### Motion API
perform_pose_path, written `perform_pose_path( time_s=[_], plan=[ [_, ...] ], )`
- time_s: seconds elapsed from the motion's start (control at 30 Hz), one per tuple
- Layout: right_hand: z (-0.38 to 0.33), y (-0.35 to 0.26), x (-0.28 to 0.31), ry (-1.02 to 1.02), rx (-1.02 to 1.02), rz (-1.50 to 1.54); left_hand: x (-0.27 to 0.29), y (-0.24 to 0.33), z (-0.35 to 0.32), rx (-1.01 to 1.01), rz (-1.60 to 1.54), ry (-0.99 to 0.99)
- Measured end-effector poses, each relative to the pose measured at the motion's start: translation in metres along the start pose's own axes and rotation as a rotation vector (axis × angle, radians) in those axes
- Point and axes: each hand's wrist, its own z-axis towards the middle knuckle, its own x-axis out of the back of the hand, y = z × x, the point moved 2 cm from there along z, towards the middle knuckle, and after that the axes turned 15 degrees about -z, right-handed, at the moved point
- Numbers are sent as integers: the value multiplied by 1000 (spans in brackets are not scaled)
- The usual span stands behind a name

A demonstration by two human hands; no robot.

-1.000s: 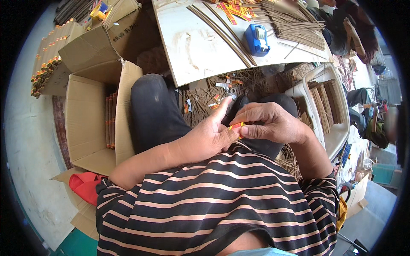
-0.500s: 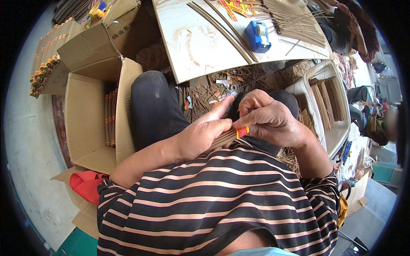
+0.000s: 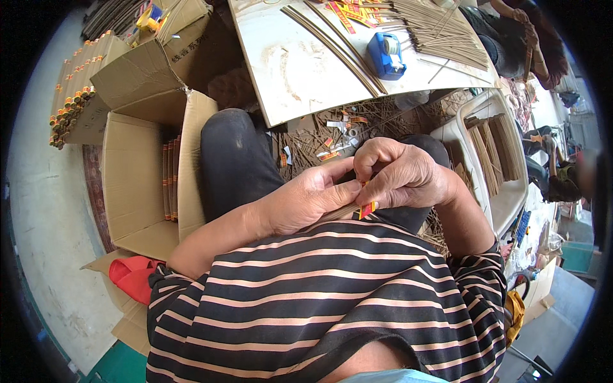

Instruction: The person gathers thin wooden sticks, aligns them into bundles, and secures each bundle with a small paper wrapper and tape. They repeat this process multiple times, placing finished bundles on the table.

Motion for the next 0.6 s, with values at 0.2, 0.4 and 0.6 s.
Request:
perform_pose_path(
  time_s=[0.2, 0.4, 0.6],
  plan=[
    [8, 5, 5, 55, 62, 78, 4, 2, -2, -62, 36, 85],
    [-9, -8, -3, 511, -505, 205, -1, 13, -16, -186, 261, 270],
    [2, -2, -37, 420, -581, 98, -3, 11, -17, -276, 358, 326]
  ],
)
